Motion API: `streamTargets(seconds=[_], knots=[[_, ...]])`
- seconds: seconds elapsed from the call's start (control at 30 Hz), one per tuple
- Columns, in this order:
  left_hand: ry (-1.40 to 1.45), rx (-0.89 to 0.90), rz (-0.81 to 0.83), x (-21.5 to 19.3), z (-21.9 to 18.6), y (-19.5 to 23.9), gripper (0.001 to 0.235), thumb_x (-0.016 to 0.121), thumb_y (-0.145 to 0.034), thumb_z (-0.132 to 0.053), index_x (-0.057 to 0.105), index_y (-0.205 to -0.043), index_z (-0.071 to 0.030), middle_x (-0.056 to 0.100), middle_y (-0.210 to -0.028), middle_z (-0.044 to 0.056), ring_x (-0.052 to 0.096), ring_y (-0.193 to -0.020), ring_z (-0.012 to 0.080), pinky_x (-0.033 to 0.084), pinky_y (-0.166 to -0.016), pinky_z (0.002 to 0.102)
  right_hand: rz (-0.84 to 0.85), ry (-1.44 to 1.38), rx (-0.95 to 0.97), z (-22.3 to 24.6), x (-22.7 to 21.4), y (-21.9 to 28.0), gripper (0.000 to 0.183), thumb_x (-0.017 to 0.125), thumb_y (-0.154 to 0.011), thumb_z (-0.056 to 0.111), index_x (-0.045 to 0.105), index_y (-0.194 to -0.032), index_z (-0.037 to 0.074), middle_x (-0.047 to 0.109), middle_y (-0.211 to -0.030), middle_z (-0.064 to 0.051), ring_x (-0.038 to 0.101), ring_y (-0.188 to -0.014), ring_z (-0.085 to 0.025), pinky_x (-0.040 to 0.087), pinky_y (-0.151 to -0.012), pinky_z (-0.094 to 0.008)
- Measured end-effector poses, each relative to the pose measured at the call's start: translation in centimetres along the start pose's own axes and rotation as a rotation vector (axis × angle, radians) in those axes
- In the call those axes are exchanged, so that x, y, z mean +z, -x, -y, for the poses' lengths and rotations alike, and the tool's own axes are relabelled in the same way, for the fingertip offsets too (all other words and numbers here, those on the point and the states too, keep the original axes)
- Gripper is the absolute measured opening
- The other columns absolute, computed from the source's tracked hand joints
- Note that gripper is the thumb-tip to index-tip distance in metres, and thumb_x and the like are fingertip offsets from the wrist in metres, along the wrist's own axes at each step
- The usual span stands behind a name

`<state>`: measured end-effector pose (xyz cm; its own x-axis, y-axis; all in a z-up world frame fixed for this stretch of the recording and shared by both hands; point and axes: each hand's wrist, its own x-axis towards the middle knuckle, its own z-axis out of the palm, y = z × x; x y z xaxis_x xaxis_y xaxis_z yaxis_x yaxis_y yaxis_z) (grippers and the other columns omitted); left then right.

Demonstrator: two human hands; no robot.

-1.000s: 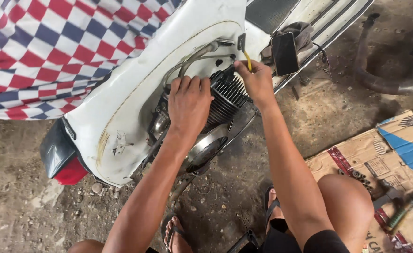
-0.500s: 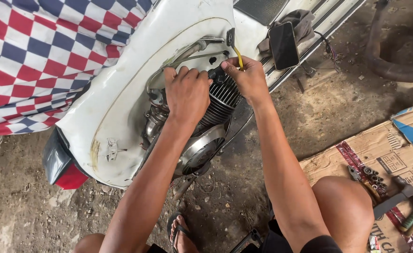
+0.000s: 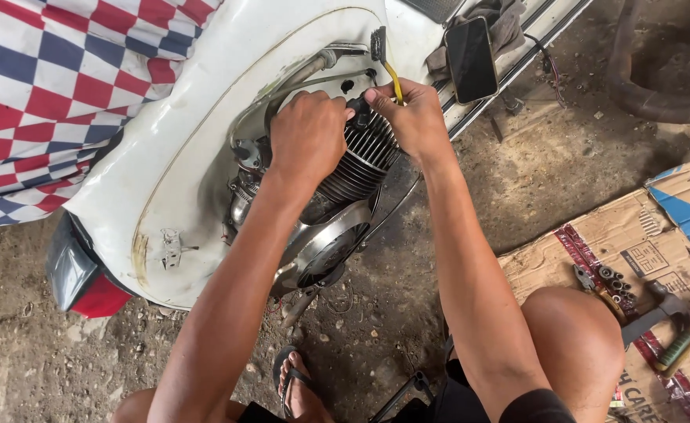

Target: The person sits on the ground and works on a white scooter engine, using a yellow tool to adjust components near the cylinder head. They then use scissors to cut a black wire and connect it to the engine area. Finally, they handle a small yellow box and attach it to the scooter's frame.

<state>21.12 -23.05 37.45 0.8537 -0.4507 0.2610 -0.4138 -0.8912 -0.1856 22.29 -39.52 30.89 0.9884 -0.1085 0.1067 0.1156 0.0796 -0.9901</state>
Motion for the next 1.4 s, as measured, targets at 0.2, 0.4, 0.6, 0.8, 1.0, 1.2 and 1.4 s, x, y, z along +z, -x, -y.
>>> streamTargets(seconds=[0.2,0.4,0.6,0.8,1.0,1.2,1.4], knots=[[0.180,-0.167,0.250,-2.4,-0.7,-1.6,0.038,0.070,-0.105,-0.034,0.069,-0.080,-0.005,0.069,-0.077,0.019,0.067,-0.072,0.0481,0.051,-0.055,0.055,0.014,0.024,-0.020,0.7,0.0,0.3,0.014,0.077,-0.094,0.027,0.078,-0.090,0.014,0.077,-0.094,-0.001,0.068,-0.096,-0.014,0.051,-0.095,-0.035],[0.214,-0.157,0.259,-2.1,-0.2,-2.3,0.043,0.071,-0.103,-0.036,0.061,-0.073,-0.006,0.066,-0.071,0.015,0.065,-0.068,0.0440,0.048,-0.051,0.053,0.021,0.055,0.013,1.1,-0.2,0.6,0.017,0.078,-0.096,0.029,0.078,-0.090,0.013,0.056,-0.070,0.007,0.043,-0.070,-0.010,0.040,-0.072,-0.028],[0.182,-0.068,0.207,-6.0,-0.4,-0.3,0.027,0.070,-0.104,-0.032,0.069,-0.092,-0.008,0.069,-0.084,0.016,0.070,-0.072,0.0436,0.053,-0.054,0.054,-0.007,0.131,-0.068,1.6,0.5,1.2,0.010,0.073,-0.097,0.019,0.078,-0.102,0.013,0.079,-0.108,-0.004,0.072,-0.107,-0.019,0.049,-0.109,-0.044],[0.583,0.246,-0.291,-15.8,3.5,11.4,0.033,0.047,-0.109,-0.019,0.075,-0.103,-0.003,0.073,-0.077,0.004,0.061,-0.061,0.0166,0.041,-0.059,0.034,-0.107,0.263,-0.283,2.4,2.2,3.1,0.015,0.063,-0.106,0.012,0.074,-0.111,0.002,0.071,-0.105,-0.010,0.068,-0.105,-0.022,0.056,-0.098,-0.041],[0.810,-0.296,-0.459,-15.2,7.6,26.3,0.040,0.043,-0.113,-0.030,0.066,-0.121,0.002,0.076,-0.095,0.014,0.078,-0.082,0.0214,0.067,-0.069,0.029,-0.157,0.227,-0.642,3.9,3.3,5.9,0.018,0.054,-0.113,0.006,0.072,-0.112,0.001,0.057,-0.094,-0.004,0.048,-0.085,-0.014,0.042,-0.077,-0.030],[1.385,-1.419,-0.618,-1.8,6.9,34.4,0.025,0.054,-0.109,-0.021,0.070,-0.124,-0.010,0.071,-0.086,-0.001,0.057,-0.069,0.0040,0.043,-0.061,0.014,-0.021,0.139,-0.439,8.3,6.9,12.4,0.021,0.051,-0.114,0.020,0.067,-0.116,0.007,0.061,-0.097,-0.007,0.040,-0.054,-0.005,0.036,-0.048,-0.022],[1.330,-1.364,-0.420,8.7,6.5,36.2,0.034,0.053,-0.101,0.003,0.058,-0.134,-0.005,0.071,-0.129,0.008,0.068,-0.121,0.0193,0.056,-0.110,0.028,0.175,0.296,-0.646,11.3,8.2,16.8,0.021,0.046,-0.127,0.004,0.062,-0.128,-0.008,0.060,-0.103,-0.017,0.046,-0.059,-0.012,0.034,-0.050,-0.025]])
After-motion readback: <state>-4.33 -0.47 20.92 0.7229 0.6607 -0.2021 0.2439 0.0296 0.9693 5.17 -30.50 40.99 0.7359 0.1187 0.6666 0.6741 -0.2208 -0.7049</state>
